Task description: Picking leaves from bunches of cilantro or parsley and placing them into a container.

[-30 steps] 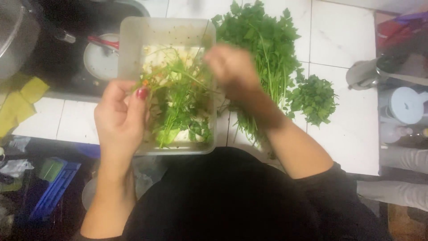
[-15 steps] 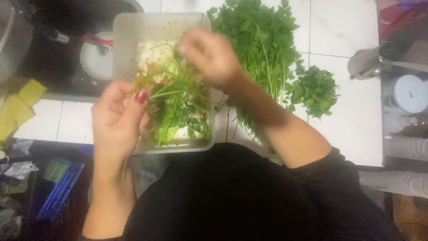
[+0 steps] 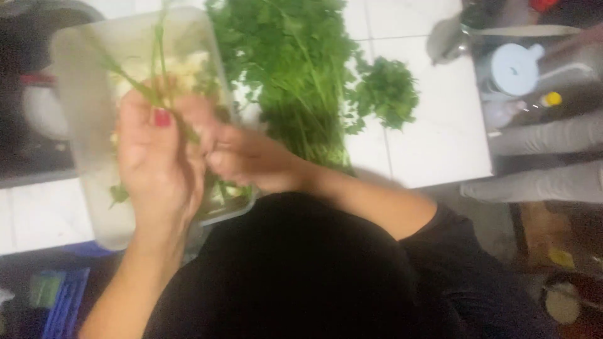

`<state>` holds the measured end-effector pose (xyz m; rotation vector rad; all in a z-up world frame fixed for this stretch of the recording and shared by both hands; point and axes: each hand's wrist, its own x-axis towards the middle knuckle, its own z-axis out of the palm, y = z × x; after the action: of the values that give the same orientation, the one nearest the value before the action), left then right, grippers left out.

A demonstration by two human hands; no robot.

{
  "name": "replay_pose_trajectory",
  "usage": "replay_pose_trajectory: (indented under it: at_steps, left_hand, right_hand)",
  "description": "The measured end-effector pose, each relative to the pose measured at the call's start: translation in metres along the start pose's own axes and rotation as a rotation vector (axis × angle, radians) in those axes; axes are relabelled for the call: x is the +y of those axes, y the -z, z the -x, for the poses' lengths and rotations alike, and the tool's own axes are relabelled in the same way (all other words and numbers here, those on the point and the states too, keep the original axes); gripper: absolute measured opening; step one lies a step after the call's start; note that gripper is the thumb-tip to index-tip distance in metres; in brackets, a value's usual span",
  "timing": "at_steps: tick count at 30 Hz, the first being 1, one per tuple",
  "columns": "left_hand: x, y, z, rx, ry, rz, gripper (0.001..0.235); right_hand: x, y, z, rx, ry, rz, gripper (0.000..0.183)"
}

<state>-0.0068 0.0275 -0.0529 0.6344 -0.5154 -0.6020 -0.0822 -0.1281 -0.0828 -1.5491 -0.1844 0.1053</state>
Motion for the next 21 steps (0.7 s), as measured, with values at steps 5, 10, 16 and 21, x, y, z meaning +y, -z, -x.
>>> replay_pose_trajectory:
  at_steps: [5,10,16,21]
  left_hand:
    - [0.000,-0.035,-0.024,-0.019,0.196,-0.281,0.042]
    - [-0.006,0.007,-0.011,-0.079,0.169,-0.261,0.026]
    - [-0.005,0.023,-0.005,0.034,0.158,-0.223,0.028]
    - [-0.019,0.024,-0.006,-0.005,0.227,-0.208,0.026]
  right_hand:
    - [0.002,0.046,0.079,0.727,-0.055,0.073,0.032]
    - [0.016,0.131,0.160,1.165,0.201,0.210,0.026]
    - [0.062,0.166,0.177,1.220,-0.111,1.313,0.035]
    - [0.081,0.131,0.117,0.867,-0.394,1.117,0.010]
